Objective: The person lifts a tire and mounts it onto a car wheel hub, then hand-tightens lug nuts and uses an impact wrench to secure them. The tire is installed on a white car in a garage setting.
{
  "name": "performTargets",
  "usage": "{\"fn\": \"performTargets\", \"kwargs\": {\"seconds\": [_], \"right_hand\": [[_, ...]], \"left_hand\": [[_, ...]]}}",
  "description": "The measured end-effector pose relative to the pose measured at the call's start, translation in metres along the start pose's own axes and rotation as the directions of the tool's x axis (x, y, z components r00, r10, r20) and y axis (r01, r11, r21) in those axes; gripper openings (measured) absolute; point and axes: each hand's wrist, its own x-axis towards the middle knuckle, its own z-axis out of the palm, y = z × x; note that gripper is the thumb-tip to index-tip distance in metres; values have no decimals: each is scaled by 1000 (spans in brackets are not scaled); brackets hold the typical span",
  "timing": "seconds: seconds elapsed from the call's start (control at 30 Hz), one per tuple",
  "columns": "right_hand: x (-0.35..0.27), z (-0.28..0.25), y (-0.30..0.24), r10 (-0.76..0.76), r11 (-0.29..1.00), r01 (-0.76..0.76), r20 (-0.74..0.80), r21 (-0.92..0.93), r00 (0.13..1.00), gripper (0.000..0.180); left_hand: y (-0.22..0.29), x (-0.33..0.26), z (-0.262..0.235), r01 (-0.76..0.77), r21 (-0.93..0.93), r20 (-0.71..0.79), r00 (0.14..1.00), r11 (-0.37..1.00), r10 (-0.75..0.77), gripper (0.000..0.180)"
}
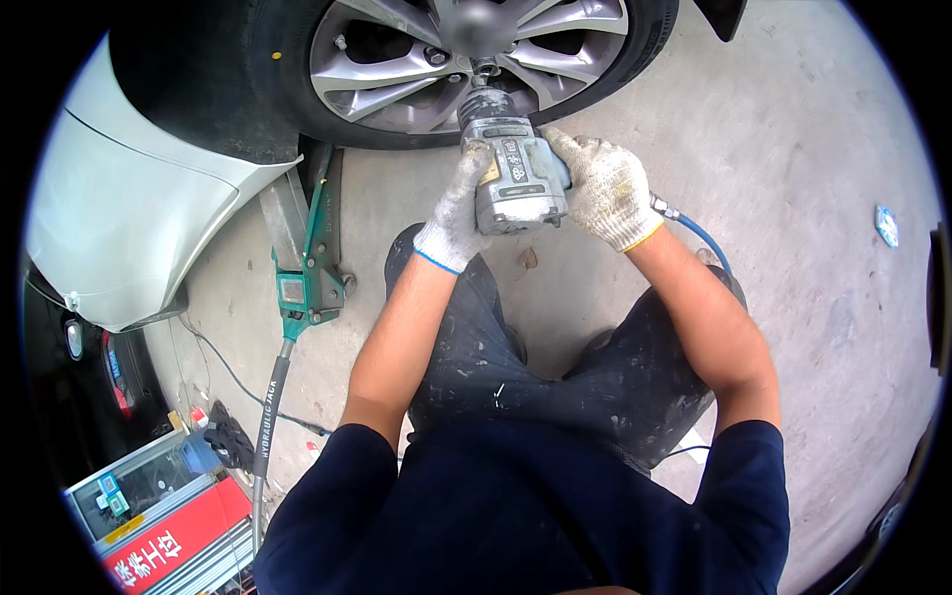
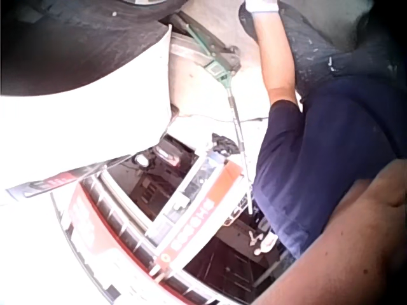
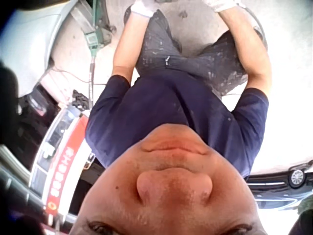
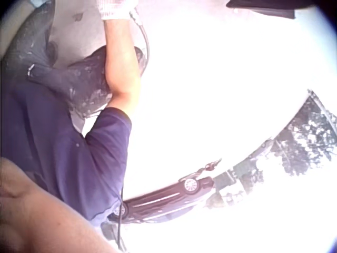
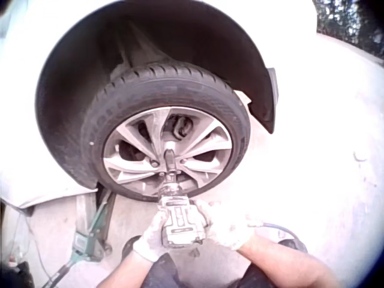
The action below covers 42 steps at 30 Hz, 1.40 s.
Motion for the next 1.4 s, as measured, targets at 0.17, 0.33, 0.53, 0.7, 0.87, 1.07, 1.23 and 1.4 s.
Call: {"fn": "performTargets", "kwargs": {"seconds": [0.17,0.33,0.53,0.7,0.87,1.07,1.23,1.4], "right_hand": [[-1,2,3,36,996,-36,-12,-84,999,65],[4,5,3,78,993,-79,-15,-87,997,64],[10,8,4,87,984,-94,-49,-152,995,54],[23,3,7,169,960,-169,-16,-222,985,53],[23,-2,2,202,946,-187,30,-263,979,47],[25,-6,3,153,947,-152,-18,-284,988,22],[27,-7,3,160,934,-153,-6,-323,987,23],[27,-14,1,152,933,-139,13,-332,988,21]], "left_hand": [[-3,11,-14,73,-16,74,995,997,-72,80],[-4,24,-26,46,-5,115,992,999,-45,82],[6,22,-11,80,-1,29,996,997,-80,64],[15,30,12,62,192,-186,982,979,-26,56],[6,36,7,-17,98,-186,982,995,35,52],[6,41,5,-34,38,-187,981,999,41,47],[5,43,6,-36,-17,-183,983,999,32,45],[9,38,12,-18,-57,-166,986,998,8,49]]}}
